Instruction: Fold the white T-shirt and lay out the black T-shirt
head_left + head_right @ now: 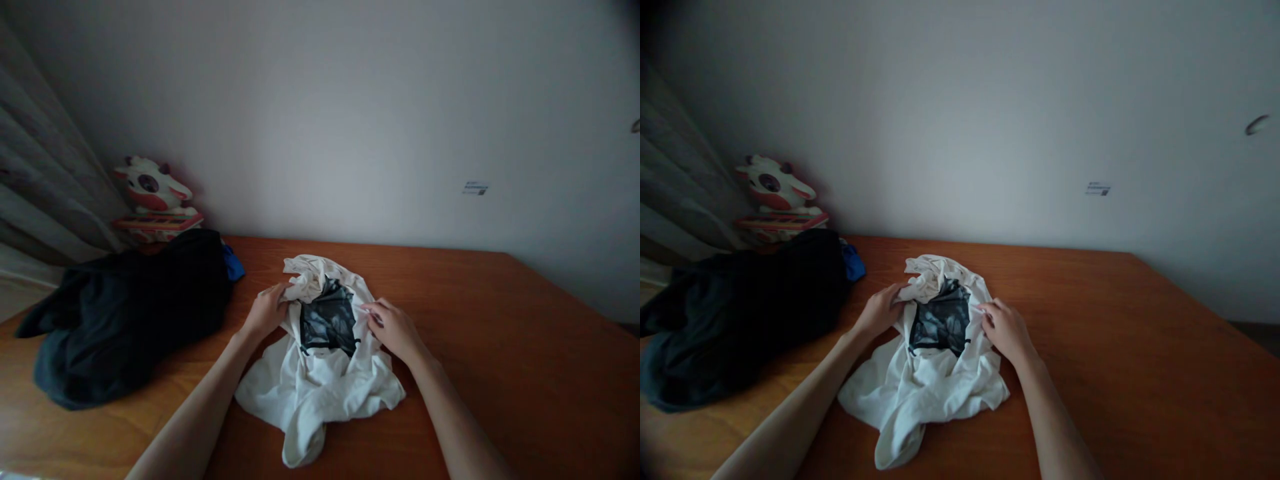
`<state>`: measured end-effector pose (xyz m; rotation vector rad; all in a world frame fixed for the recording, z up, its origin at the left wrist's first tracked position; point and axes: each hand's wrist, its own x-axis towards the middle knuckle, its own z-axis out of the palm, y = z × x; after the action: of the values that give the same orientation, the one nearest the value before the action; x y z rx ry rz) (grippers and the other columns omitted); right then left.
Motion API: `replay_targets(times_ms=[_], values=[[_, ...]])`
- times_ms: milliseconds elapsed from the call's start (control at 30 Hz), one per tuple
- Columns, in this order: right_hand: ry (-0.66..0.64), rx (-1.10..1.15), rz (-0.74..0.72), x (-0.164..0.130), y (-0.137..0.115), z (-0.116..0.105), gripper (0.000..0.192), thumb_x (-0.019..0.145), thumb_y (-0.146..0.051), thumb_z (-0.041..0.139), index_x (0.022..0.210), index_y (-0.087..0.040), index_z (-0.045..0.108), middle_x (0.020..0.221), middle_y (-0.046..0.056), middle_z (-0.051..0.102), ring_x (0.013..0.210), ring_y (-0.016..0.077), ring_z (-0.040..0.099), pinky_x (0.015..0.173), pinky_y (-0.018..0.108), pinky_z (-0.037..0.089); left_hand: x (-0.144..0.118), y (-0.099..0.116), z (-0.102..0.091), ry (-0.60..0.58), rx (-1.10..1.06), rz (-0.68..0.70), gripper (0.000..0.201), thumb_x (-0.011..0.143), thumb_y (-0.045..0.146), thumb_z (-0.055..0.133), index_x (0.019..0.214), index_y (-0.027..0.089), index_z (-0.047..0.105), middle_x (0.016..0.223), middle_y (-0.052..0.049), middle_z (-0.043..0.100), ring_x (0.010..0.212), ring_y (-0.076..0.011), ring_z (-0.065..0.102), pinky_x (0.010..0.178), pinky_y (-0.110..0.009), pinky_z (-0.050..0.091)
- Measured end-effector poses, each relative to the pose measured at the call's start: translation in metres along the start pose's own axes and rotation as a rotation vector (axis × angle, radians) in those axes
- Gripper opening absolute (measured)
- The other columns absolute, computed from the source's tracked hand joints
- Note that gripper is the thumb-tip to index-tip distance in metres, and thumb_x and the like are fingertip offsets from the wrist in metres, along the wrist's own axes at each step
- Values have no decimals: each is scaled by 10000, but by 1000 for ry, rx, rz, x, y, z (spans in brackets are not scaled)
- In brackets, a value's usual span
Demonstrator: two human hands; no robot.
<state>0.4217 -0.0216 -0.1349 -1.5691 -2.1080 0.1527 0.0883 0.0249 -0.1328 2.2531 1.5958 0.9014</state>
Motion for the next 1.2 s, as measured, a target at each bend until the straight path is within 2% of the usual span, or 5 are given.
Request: replay_targets(times_ms=[233,467,667,933,1200], values=[[-21,-230,332,-6,17,-25,448,919,-514,586,577,-242,686,638,85,703,665,238,691,581,304,376,7,-28,-21,424,-31,-406,407,933,422,481,1237,173,587,1182,-140,730,1066,-284,703,890,-354,536],[153,173,-46,1,13,-2,355,902,-492,594,1107,-243,742,1242,109,736,1079,269,705,898,352,513,4,-11,2,62,124,-170,317,858,461,617,1020,189,612,995,-140,723,943,-304,691,820,-365,504],[36,169,44,-1,-3,-7,525,975,-515,510,569,-230,684,598,62,717,603,200,685,641,286,467,-2,17,8,-113,-164,52,204,861,361,595,972,201,658,937,-75,716,843,-232,649,784,-317,476],[151,185,-40,2,-2,21,627,848,-408,649,1441,-242,531,1281,114,696,1089,293,680,943,432,521,-7,30,14,-386,-578,121,140,724,214,550,804,170,656,738,17,640,651,-138,557,623,-231,452],[407,294,221,9,15,17,401,906,-522,513,964,-198,742,854,84,728,755,233,654,705,330,487,11,13,0,329,-731,-227,395,740,400,683,1068,180,700,1020,-61,737,879,-218,656,776,-295,517]])
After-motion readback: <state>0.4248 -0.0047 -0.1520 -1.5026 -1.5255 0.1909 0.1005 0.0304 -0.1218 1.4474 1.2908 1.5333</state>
